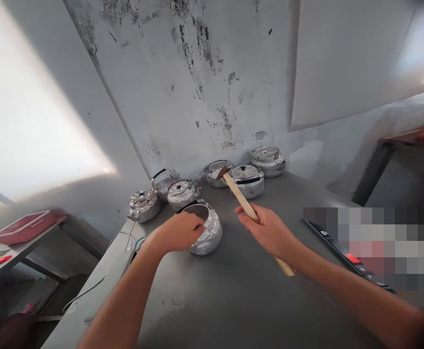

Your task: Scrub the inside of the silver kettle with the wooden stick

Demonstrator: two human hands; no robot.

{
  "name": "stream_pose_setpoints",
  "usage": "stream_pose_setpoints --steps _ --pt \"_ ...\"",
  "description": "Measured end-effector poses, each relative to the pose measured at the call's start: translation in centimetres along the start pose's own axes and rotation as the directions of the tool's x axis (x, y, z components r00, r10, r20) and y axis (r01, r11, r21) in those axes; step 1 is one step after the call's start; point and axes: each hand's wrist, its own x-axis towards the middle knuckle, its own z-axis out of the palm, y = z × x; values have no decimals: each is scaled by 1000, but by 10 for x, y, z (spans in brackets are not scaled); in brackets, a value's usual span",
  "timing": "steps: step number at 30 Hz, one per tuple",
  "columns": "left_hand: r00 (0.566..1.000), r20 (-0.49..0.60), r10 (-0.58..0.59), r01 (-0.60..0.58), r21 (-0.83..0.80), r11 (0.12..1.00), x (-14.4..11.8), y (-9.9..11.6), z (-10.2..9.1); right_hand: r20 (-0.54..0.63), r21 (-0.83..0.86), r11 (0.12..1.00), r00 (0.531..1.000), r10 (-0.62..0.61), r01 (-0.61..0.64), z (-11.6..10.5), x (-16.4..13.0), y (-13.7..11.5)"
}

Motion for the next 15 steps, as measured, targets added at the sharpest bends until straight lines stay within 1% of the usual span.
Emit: stream_pose_setpoints --steps 3,6,9,12,15 --pt "997 -72 4 -11 -87 996 -6 -6 -7 36 25 999 999 35 -36 -5 3 0" --pt "996 -67 61 -75 -223 972 -12 -12 -18 55 41 999 998 26 -28 -9 3 -2" --pt "990 -65 127 -142 -335 931 -11 -16 -20 68 47 999 998 3 -7 -8 2 -2" --pt "985 -81 154 -174 -384 907 -6 -17 -19 84 47 999 996 -4 0 -4 2 1" --pt "985 -97 146 -172 -376 910 -2 -19 -20 100 49 999 995 11 -16 -1 2 4"
